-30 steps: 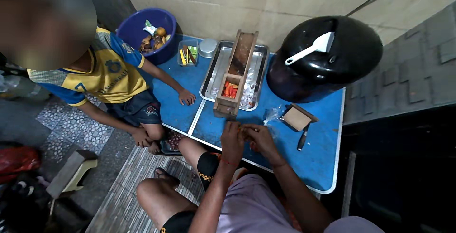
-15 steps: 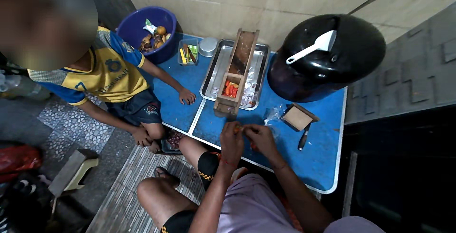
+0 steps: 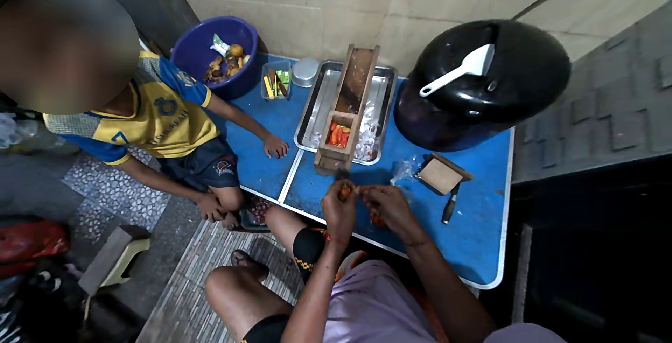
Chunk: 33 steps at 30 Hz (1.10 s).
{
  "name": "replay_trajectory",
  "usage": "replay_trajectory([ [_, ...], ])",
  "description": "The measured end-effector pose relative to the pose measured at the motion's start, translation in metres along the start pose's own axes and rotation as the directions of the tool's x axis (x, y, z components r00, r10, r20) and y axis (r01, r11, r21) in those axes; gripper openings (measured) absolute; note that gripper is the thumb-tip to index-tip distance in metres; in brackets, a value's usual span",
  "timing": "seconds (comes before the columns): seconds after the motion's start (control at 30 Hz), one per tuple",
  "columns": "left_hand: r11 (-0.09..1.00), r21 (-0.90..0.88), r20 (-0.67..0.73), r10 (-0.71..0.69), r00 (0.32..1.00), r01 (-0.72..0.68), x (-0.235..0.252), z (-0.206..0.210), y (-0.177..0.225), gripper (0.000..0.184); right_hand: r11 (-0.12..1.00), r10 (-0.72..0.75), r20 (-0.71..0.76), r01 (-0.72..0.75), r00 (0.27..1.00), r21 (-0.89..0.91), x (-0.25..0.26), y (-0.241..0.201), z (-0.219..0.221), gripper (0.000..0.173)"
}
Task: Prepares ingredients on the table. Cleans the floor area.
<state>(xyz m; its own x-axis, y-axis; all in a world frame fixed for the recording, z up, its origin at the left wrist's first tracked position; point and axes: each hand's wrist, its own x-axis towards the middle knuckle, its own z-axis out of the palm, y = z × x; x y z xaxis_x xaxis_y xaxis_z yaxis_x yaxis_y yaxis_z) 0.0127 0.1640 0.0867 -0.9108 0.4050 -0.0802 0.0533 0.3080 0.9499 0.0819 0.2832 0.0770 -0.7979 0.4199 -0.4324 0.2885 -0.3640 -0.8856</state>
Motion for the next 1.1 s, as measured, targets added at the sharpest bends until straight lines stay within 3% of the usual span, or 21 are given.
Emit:
replay_trajectory([
  [0.13, 0.997, -0.073, -0.009, -0.011, 1.000, 0.010, 0.002, 0.002, -0.004, 0.013, 0.988, 0.081, 0.011, -0.082, 0.997, 0.132, 0.002, 0.001, -0.002, 0.023],
  [0.3, 0.989, -0.144, 0.028, 0.033, 0.999, -0.029, 0.018, 0.000, 0.000, 0.015, 0.983, 0.061, 0.020, -0.063, 0.998, 0.171, 0.002, 0.006, -0.006, 0.024],
  [0.57, 0.980, 0.132, -0.016, 0.151, 0.988, -0.147, 0.084, -0.020, 0.065, 0.023, 0.984, 0.029, -0.060, -0.018, 0.998, 0.178, -0.001, 0.006, -0.013, 0.022],
  [0.73, 0.981, 0.195, 0.051, -0.016, 0.999, 0.006, 0.123, -0.016, 0.058, 0.036, 0.962, 0.018, -0.069, 0.002, 0.997, 0.273, 0.001, 0.007, -0.015, 0.026],
  [0.83, 0.995, 0.087, 0.069, -0.056, 0.996, 0.050, 0.111, -0.021, 0.053, 0.040, 0.948, 0.041, -0.072, -0.017, 0.997, 0.317, 0.000, 0.006, -0.015, 0.027],
  [0.97, 0.994, -0.097, 0.208, -0.027, 0.978, 0.048, 0.073, -0.028, 0.046, 0.044, 0.976, -0.025, -0.080, 0.042, 0.996, 0.216, 0.000, -0.003, -0.013, 0.018],
  [1.1, 0.998, 0.060, 0.198, -0.027, 0.980, 0.016, 0.047, -0.026, 0.041, 0.037, 0.989, -0.130, -0.039, 0.132, 0.991, 0.063, 0.004, -0.008, -0.007, 0.021],
])
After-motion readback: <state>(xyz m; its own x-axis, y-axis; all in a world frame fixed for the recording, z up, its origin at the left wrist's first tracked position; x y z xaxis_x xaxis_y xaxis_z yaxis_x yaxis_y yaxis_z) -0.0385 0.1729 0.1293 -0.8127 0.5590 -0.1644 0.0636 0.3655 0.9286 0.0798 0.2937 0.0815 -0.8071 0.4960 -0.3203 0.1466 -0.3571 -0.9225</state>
